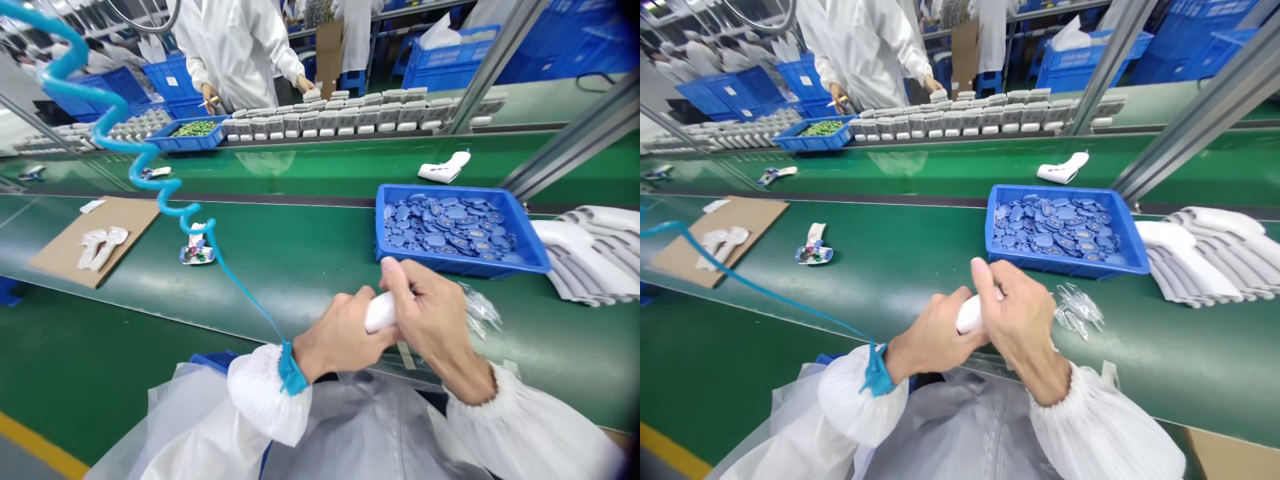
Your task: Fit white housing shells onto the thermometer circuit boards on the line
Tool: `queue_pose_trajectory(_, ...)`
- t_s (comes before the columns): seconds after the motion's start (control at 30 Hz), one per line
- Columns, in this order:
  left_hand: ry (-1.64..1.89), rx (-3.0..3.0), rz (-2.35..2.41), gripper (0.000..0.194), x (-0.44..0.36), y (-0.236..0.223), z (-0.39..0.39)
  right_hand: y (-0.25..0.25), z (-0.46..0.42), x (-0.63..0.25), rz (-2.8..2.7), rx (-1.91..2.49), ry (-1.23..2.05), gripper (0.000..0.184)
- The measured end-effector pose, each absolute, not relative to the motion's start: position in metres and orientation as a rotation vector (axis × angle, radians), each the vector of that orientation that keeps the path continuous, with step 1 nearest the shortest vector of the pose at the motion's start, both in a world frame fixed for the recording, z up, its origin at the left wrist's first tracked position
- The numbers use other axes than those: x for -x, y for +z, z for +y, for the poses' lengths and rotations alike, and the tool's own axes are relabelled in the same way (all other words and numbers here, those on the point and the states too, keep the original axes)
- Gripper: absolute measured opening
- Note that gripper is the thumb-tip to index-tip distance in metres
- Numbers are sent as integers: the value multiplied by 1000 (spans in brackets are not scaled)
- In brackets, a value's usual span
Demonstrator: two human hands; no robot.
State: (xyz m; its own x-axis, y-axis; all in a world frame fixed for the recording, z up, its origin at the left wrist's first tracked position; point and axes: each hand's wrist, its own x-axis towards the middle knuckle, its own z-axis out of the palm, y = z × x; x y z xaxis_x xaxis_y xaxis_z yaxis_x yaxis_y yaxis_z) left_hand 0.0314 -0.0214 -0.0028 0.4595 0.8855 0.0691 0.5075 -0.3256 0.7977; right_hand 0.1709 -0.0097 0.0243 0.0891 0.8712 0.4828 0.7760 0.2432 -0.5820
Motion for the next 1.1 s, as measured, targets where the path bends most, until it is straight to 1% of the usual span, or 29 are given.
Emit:
queue_pose_trajectory(0.1,639,-2143,1244,33,-36,-9,-27,21,-12,-163,-1718,1542,175,66)
queue_pose_trajectory(0.17,660,-2122,1242,33,-30,-9,-28,24,-11,-163,-1761,1521,182,66)
queue_pose_trajectory(0.23,678,-2041,1253,34,-14,-5,-26,31,-3,-176,-1827,1499,265,63)
queue_pose_trajectory(0.3,649,-1989,1303,34,11,1,-23,41,18,-202,-1871,1514,298,56)
queue_pose_trajectory(0.33,634,-1984,1335,32,24,5,-21,44,33,-219,-1903,1535,247,51)
queue_pose_trajectory(0.4,634,-2039,1382,24,44,9,-18,48,70,-251,-2063,1543,0,42)
queue_pose_trajectory(0.43,644,-2107,1402,24,49,10,-16,47,90,-265,-2181,1513,-118,42)
queue_pose_trajectory(0.47,640,-2212,1422,30,50,9,-14,45,110,-275,-2268,1490,-146,41)
queue_pose_trajectory(0.53,538,-2505,1467,38,42,6,-10,40,144,-284,-2430,1429,-149,38)
queue_pose_trajectory(0.63,206,-2852,1512,29,17,-3,-5,36,175,-278,-2592,1355,-125,26)
queue_pose_trajectory(0.7,104,-2881,1556,23,6,-7,-1,37,179,-274,-2619,1336,-150,23)
queue_pose_trajectory(0.77,229,-2750,1623,22,6,-5,1,42,170,-273,-2570,1347,-186,26)
queue_pose_trajectory(0.83,481,-2451,1662,28,14,3,1,48,149,-274,-2471,1373,-220,32)
queue_pose_trajectory(0.87,604,-2274,1639,30,17,8,1,50,135,-273,-2413,1381,-226,35)
queue_pose_trajectory(0.93,776,-1986,1516,27,21,18,1,54,100,-268,-2293,1364,-205,35)
queue_pose_trajectory(1.0,857,-1824,1372,25,15,23,2,53,64,-256,-2174,1311,-155,30)
queue_pose_trajectory(1.1,866,-1652,1221,31,-5,21,4,47,24,-233,-2062,1247,-49,26)
